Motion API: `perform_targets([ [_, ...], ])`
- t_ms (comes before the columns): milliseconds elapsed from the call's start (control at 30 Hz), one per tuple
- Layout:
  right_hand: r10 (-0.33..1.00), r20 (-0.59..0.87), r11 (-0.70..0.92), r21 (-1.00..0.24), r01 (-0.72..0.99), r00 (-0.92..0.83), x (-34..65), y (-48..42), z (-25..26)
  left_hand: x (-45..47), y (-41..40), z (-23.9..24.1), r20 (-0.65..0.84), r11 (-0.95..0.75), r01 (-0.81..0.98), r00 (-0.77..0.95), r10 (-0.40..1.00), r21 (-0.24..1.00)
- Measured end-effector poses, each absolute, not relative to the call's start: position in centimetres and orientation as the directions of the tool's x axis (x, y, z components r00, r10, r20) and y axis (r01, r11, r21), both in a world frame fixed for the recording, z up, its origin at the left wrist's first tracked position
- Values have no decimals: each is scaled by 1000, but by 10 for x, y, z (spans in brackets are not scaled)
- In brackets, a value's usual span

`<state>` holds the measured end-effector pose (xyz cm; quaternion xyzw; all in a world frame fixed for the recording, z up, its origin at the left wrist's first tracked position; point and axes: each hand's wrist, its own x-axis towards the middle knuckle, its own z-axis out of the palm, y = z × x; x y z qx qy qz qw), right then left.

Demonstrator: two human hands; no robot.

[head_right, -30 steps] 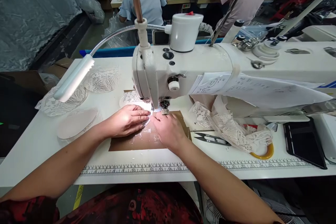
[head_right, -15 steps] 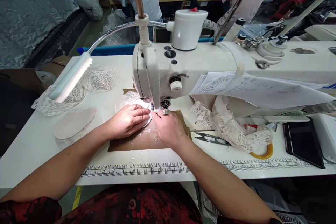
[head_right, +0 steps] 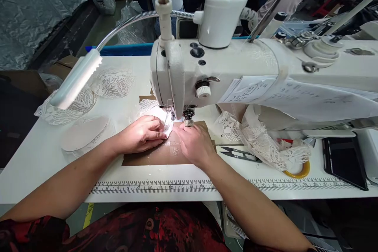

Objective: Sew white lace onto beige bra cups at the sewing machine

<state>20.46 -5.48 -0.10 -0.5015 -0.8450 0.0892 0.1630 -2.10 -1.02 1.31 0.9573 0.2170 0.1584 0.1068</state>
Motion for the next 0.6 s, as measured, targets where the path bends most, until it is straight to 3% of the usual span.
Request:
perform_targets([
  [100,870,194,493,-332,804,-454,205,-55,-2,-21,-11,15,256,-870,391,846,468,300],
  [333,844,189,536,-308,786,-501,205,-55,0,-16,-16,14,240,-744,558,716,656,369],
  [600,797,265,603,-291,743,-543,207,-55,-5,-6,-19,14,186,-698,655,677,712,290],
])
